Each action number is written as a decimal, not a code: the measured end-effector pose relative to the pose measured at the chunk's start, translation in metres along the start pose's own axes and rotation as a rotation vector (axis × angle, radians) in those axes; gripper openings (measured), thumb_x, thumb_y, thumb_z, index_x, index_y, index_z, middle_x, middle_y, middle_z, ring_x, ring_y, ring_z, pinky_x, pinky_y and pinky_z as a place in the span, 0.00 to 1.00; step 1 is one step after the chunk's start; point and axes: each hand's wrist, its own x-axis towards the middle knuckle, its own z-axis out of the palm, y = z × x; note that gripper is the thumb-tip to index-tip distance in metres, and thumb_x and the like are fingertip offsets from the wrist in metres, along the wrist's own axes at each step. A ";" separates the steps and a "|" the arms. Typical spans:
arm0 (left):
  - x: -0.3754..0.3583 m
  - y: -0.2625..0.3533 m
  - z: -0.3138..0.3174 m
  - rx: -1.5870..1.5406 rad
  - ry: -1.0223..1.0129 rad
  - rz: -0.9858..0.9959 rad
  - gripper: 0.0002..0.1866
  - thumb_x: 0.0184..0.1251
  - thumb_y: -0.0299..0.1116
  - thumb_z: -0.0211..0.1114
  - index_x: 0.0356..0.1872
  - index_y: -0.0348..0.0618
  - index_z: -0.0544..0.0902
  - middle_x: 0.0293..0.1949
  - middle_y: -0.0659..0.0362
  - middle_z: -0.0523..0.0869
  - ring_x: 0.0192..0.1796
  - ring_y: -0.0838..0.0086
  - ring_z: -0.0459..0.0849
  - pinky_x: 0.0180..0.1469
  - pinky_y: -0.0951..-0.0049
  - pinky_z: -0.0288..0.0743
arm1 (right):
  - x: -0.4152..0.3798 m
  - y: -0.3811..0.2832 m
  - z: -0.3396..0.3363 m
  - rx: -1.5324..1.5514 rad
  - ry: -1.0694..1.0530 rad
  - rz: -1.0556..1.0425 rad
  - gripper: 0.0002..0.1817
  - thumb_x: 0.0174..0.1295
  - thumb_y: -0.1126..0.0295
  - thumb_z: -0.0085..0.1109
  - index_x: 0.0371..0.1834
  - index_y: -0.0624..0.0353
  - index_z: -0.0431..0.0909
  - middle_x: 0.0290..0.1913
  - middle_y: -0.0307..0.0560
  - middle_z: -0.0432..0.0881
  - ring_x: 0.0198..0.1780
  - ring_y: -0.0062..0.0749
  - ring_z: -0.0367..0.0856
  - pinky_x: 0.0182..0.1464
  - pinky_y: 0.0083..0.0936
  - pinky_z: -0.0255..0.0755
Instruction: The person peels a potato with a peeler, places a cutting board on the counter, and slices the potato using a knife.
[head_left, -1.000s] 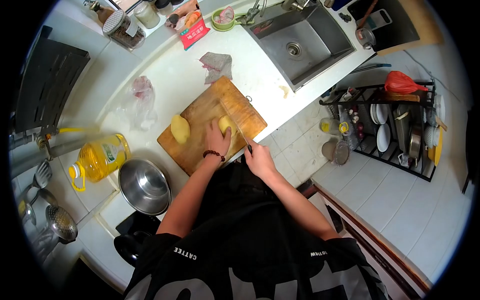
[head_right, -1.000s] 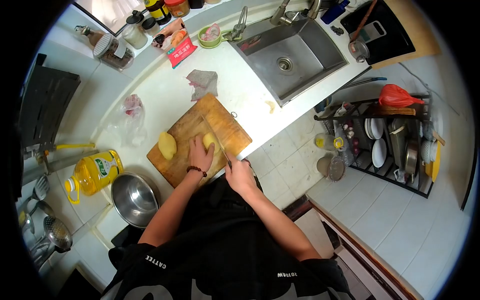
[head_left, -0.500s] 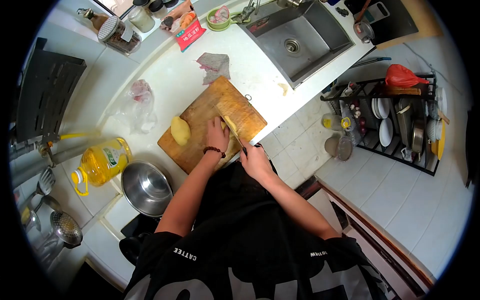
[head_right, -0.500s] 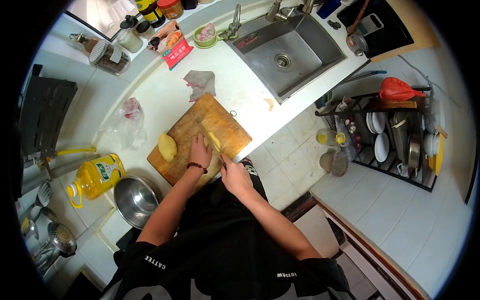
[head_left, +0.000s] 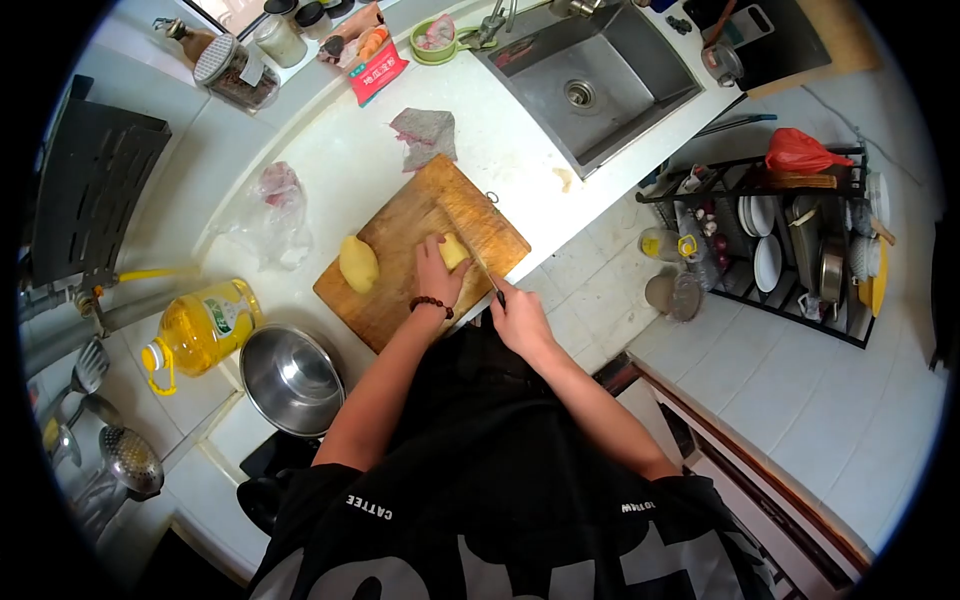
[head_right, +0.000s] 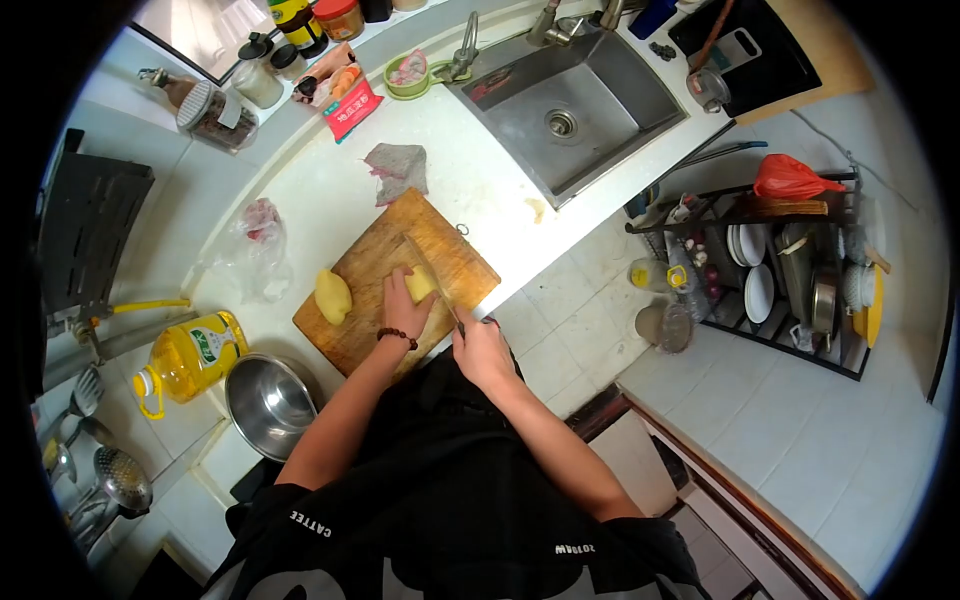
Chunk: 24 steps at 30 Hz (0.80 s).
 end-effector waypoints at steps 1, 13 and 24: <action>-0.001 0.005 -0.001 -0.003 -0.001 0.000 0.31 0.61 0.36 0.79 0.61 0.41 0.71 0.57 0.44 0.75 0.61 0.44 0.76 0.61 0.53 0.74 | 0.000 0.000 0.000 -0.003 0.001 0.002 0.21 0.70 0.71 0.60 0.66 0.58 0.80 0.36 0.76 0.85 0.45 0.71 0.85 0.51 0.59 0.80; 0.000 0.000 -0.012 0.319 0.002 0.301 0.22 0.63 0.31 0.72 0.56 0.36 0.78 0.54 0.42 0.76 0.58 0.43 0.77 0.60 0.50 0.76 | -0.002 0.000 0.014 -0.041 -0.005 -0.056 0.21 0.70 0.71 0.60 0.66 0.59 0.79 0.36 0.76 0.85 0.43 0.71 0.85 0.48 0.61 0.79; 0.013 -0.012 -0.005 0.183 -0.076 0.281 0.27 0.58 0.23 0.74 0.60 0.32 0.78 0.54 0.41 0.77 0.57 0.43 0.76 0.60 0.52 0.75 | -0.013 -0.006 0.007 -0.018 -0.032 -0.050 0.20 0.70 0.71 0.59 0.65 0.60 0.77 0.35 0.75 0.85 0.42 0.72 0.85 0.48 0.61 0.79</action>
